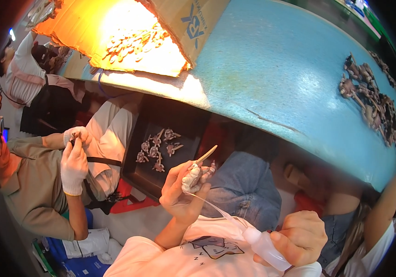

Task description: The person applies glue to figurine parts using a dispenser bottle and attaches small components to assemble the figurines by hand.

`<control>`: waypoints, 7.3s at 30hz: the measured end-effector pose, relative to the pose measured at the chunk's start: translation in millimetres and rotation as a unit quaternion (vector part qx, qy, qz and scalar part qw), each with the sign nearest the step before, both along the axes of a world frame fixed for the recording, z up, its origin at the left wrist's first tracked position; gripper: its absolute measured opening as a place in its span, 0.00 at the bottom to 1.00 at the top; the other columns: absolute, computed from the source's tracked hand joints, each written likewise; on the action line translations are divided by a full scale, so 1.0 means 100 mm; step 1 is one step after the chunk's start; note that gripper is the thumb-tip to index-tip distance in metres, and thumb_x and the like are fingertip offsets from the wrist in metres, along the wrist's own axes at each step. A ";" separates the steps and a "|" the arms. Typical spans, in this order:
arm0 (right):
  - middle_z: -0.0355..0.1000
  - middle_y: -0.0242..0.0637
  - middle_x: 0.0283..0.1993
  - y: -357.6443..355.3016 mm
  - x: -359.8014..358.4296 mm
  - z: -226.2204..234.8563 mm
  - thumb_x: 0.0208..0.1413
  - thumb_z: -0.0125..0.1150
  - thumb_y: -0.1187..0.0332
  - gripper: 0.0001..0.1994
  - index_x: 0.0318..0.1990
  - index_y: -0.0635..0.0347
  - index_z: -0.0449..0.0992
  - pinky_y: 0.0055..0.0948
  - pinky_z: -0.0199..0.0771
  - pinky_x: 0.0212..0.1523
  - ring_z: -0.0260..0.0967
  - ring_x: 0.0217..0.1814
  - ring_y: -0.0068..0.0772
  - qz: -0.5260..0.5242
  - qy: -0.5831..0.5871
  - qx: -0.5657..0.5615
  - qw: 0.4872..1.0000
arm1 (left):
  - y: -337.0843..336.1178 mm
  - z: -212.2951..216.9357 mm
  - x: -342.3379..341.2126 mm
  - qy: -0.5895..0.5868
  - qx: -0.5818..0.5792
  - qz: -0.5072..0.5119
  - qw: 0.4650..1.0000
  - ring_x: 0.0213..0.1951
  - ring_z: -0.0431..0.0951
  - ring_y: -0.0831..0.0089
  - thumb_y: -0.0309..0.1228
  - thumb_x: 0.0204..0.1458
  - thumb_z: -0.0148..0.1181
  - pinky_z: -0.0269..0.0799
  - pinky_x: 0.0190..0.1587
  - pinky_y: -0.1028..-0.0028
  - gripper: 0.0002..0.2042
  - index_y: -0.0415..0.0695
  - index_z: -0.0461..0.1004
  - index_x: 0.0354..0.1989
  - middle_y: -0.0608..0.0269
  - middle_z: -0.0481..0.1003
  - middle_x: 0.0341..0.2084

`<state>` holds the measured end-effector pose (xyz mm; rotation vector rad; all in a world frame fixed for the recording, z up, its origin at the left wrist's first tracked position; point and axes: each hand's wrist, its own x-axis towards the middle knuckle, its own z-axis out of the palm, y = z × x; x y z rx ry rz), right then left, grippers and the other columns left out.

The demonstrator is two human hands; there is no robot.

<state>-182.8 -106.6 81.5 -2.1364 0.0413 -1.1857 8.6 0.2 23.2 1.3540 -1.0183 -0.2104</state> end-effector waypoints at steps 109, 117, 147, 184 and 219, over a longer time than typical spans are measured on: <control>0.67 0.40 0.40 -0.34 -0.21 -0.26 0.49 0.57 0.63 0.22 0.49 0.64 0.63 0.31 0.61 0.38 0.61 0.39 0.29 -0.097 -0.237 0.507 0.823 | -0.07 0.12 -0.08 0.315 0.034 -0.112 0.942 0.36 0.76 0.64 0.13 0.43 0.52 0.75 0.41 0.68 0.20 0.29 0.66 0.49 0.47 0.71 0.40; 0.69 0.41 0.41 -1.11 -0.51 0.05 0.54 0.51 0.72 0.14 0.47 0.69 0.64 0.24 0.63 0.48 0.66 0.45 0.28 -0.315 -0.107 0.357 0.873 | -0.07 0.04 -0.12 0.336 0.029 -0.122 0.933 0.31 0.75 0.69 0.16 0.44 0.53 0.76 0.32 0.69 0.18 0.30 0.67 0.47 0.49 0.71 0.40; 0.73 0.45 0.42 -2.62 1.75 -0.41 0.40 0.60 0.79 0.24 0.50 0.63 0.66 0.27 0.70 0.44 0.71 0.45 0.34 -0.239 0.186 0.155 0.940 | 0.13 0.02 0.12 0.365 0.027 -0.123 0.922 0.35 0.76 0.70 0.12 0.44 0.54 0.78 0.36 0.73 0.20 0.32 0.67 0.49 0.52 0.71 0.41; 0.69 0.57 0.31 -1.74 4.09 0.08 0.47 0.46 0.76 0.07 0.30 0.66 0.71 0.41 0.69 0.32 0.69 0.34 0.54 -0.237 0.308 -0.229 0.893 | 0.73 -0.26 0.63 0.407 -0.030 -0.051 0.912 0.37 0.76 0.69 0.16 0.46 0.57 0.77 0.35 0.73 0.18 0.30 0.65 0.48 0.53 0.72 0.39; 0.70 0.41 0.37 -0.21 0.70 0.01 0.48 0.56 0.82 0.10 0.40 0.69 0.75 0.20 0.73 0.31 0.71 0.34 0.26 0.144 0.080 0.591 0.790 | -0.22 0.01 0.08 -0.063 -0.025 -0.041 0.997 0.40 0.75 0.64 0.09 0.39 0.56 0.76 0.38 0.74 0.22 0.30 0.68 0.48 0.48 0.65 0.45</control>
